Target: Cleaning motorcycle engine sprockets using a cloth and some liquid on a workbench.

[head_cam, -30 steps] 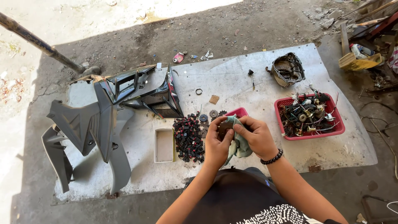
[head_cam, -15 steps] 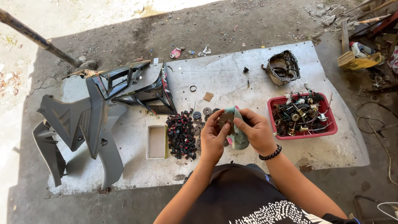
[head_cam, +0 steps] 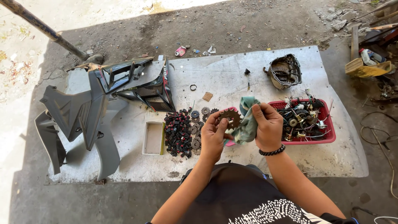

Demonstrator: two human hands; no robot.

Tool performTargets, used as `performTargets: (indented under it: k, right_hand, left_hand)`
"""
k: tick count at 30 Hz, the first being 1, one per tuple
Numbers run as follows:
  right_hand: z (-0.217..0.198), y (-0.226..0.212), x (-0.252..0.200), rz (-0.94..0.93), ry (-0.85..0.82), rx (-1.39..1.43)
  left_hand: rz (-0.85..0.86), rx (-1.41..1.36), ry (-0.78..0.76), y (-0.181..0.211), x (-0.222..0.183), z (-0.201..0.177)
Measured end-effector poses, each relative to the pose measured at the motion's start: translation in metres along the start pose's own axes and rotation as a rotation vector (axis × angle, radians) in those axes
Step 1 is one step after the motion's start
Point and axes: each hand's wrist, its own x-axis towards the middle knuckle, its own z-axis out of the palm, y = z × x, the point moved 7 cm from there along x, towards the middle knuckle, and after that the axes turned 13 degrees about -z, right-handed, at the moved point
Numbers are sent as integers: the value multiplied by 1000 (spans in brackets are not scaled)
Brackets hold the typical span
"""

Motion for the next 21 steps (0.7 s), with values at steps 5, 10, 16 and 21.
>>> performTargets:
  k: [5,10,16,21]
  right_hand:
    - [51,-62,-1,14,-322,-114]
    - [47,-49,-11,35,-334,-147]
    - [61,-51,-26,1,-220,-119]
    - [66,-48,-35,-86,-80,-152]
  left_hand:
    - [-34,-8,-40,-24,7,-5]
    - [-2,46,-16,-22,9,-17]
    - [-85,75,40,-4,0,-23]
    - [-99,-13,-13,13,-8,-26]
